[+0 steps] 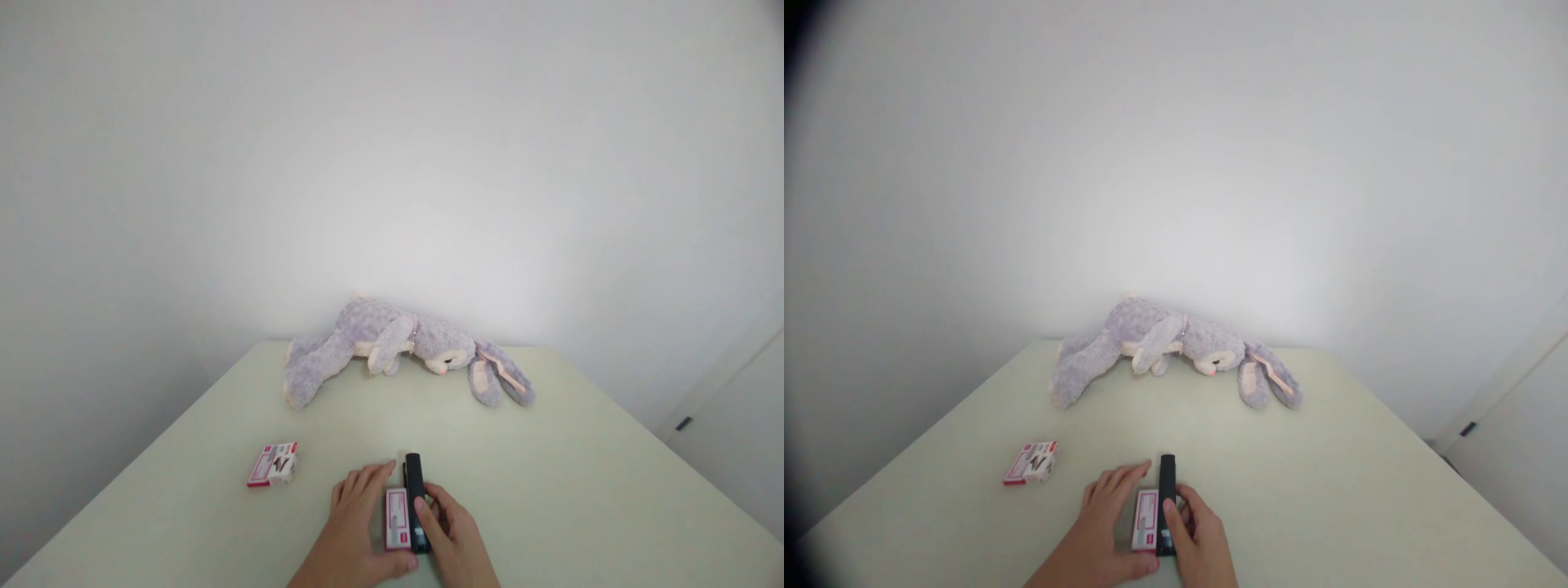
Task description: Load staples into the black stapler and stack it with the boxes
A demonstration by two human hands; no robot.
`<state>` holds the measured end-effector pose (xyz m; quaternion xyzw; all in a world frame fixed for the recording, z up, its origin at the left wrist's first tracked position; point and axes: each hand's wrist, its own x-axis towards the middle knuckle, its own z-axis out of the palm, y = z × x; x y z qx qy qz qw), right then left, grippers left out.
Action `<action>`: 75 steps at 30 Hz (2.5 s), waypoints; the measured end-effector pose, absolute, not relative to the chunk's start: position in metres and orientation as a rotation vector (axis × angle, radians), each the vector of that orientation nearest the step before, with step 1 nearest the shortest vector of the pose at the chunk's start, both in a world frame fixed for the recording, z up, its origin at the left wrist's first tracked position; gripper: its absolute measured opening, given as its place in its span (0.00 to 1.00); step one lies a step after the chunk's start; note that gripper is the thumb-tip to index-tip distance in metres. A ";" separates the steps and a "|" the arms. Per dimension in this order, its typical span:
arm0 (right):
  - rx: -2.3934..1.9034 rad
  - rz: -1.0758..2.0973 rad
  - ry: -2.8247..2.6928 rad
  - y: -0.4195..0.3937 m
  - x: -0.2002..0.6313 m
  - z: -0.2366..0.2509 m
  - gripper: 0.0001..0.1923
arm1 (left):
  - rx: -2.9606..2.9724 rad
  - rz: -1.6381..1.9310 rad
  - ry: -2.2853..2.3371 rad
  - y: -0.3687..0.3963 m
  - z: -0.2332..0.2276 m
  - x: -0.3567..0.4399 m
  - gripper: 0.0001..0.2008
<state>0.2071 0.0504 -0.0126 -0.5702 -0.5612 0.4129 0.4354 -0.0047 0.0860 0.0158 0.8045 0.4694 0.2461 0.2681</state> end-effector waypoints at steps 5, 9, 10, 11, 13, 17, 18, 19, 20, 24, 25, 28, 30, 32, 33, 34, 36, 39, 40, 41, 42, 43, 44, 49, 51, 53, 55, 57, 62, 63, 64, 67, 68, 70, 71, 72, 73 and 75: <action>-1.432 1.030 -1.385 0.050 0.208 -0.011 0.32 | 1.997 1.086 1.745 0.125 0.012 -0.096 0.23; -1.429 1.047 -1.387 0.051 0.209 -0.013 0.32 | 1.934 0.731 2.166 0.145 -0.001 -0.162 0.28; -1.424 1.058 -1.387 0.051 0.210 -0.014 0.33 | 1.954 0.638 2.195 0.144 -0.006 -0.170 0.30; -1.419 1.068 -1.390 0.052 0.210 -0.015 0.33 | 1.979 0.568 2.209 0.142 -0.010 -0.175 0.31; -1.413 1.080 -1.399 0.052 0.211 -0.016 0.33 | 2.015 0.483 2.223 0.132 -0.017 -0.180 0.32; -1.407 1.091 -1.394 0.053 0.213 -0.017 0.33 | 2.041 0.414 2.187 0.099 -0.025 -0.176 0.31; -1.408 1.096 -1.389 0.054 0.213 -0.017 0.33 | 2.048 0.414 2.164 0.090 -0.025 -0.171 0.31; -1.407 1.101 -1.386 0.054 0.213 -0.017 0.33 | 2.056 0.419 2.127 0.082 -0.024 -0.163 0.31; -1.406 1.105 -1.384 0.054 0.213 -0.017 0.33 | 2.066 0.440 2.078 0.074 -0.021 -0.152 0.30; -1.402 1.106 -1.385 0.053 0.212 -0.015 0.33 | 2.172 0.657 1.656 0.057 0.001 -0.085 0.35; -1.401 1.103 -1.383 0.053 0.211 -0.014 0.33 | 2.187 0.668 1.530 0.056 0.007 -0.067 0.36; -1.392 1.089 -1.377 0.053 0.211 -0.013 0.32 | 2.181 0.656 1.308 0.062 0.025 -0.027 0.40; -1.388 1.073 -1.379 0.053 0.211 -0.014 0.32 | 2.172 0.620 1.207 0.069 0.032 -0.013 0.41; -1.384 1.060 -1.386 0.053 0.211 -0.015 0.32 | 2.156 0.607 1.137 0.075 0.037 -0.008 0.40; -1.376 1.056 -1.393 0.054 0.211 -0.015 0.32 | 2.144 0.606 1.107 0.077 0.038 -0.007 0.39; -1.367 1.055 -1.401 0.054 0.211 -0.015 0.32 | 2.130 0.605 1.078 0.079 0.039 -0.006 0.38; -1.348 1.052 -1.423 0.054 0.211 -0.013 0.31 | 2.104 0.614 1.031 0.082 0.039 -0.004 0.37; -1.355 1.038 -1.449 0.053 0.209 -0.012 0.30 | 2.090 0.632 0.997 0.081 0.034 0.002 0.37; -1.362 1.033 -1.447 0.052 0.209 -0.013 0.31 | 2.094 0.629 0.996 0.081 0.032 0.003 0.38; -1.368 1.022 -1.434 0.051 0.209 -0.017 0.32 | 2.099 0.629 1.002 0.080 0.029 0.002 0.41; -1.374 0.998 -1.410 0.049 0.210 -0.022 0.33 | 2.106 0.640 1.020 0.081 0.025 -0.001 0.43; -1.377 0.951 -1.388 0.047 0.212 -0.028 0.34 | 2.110 0.669 1.060 0.082 0.022 -0.007 0.44; -1.376 0.881 -1.377 0.046 0.214 -0.036 0.37 | 2.110 0.724 1.134 0.085 0.019 -0.018 0.42; -1.430 0.582 -1.585 0.039 0.219 -0.066 0.57 | 1.838 1.113 1.980 0.119 0.012 -0.105 0.26; -1.515 0.543 -1.689 0.038 0.213 -0.068 0.62 | 1.624 1.039 2.145 0.133 0.015 -0.131 0.31; -1.602 0.494 -1.756 0.037 0.206 -0.066 0.64 | 1.557 0.943 2.086 0.144 0.017 -0.138 0.31; -1.653 0.454 -1.800 0.036 0.199 -0.064 0.64 | 1.585 0.894 1.964 0.150 0.017 -0.124 0.29; -1.670 0.429 -1.832 0.036 0.197 -0.064 0.63 | 1.621 0.880 1.876 0.153 0.014 -0.095 0.28; -1.659 0.425 -1.884 0.039 0.204 -0.071 0.58 | 1.683 0.889 1.659 0.150 0.006 -0.015 0.24; -1.644 0.441 -1.907 0.040 0.206 -0.072 0.58 | 1.692 0.894 1.627 0.149 0.006 -0.004 0.23; -1.634 0.448 -1.920 0.041 0.207 -0.074 0.57 | 1.697 0.899 1.601 0.147 0.007 0.005 0.22; -1.638 0.418 -1.902 0.043 0.208 -0.077 0.56 | 1.702 0.914 1.550 0.140 0.010 0.021 0.21; -1.634 0.415 -1.902 0.043 0.208 -0.078 0.55 | 1.701 0.919 1.538 0.138 0.012 0.023 0.21; -1.613 0.430 -1.920 0.044 0.207 -0.078 0.51 | 1.696 0.933 1.516 0.130 0.014 0.026 0.21; -1.607 0.432 -1.918 0.044 0.207 -0.078 0.48 | 1.692 0.942 1.507 0.125 0.014 0.027 0.21; -1.610 0.426 -1.902 0.044 0.207 -0.077 0.47 | 1.688 0.951 1.503 0.119 0.014 0.027 0.22; -1.620 0.419 -1.876 0.044 0.207 -0.075 0.46 | 1.675 0.960 1.500 0.112 0.014 0.027 0.23; -1.626 0.462 -1.853 0.043 0.208 -0.068 0.45 | 1.615 0.967 1.473 0.097 0.012 0.027 0.26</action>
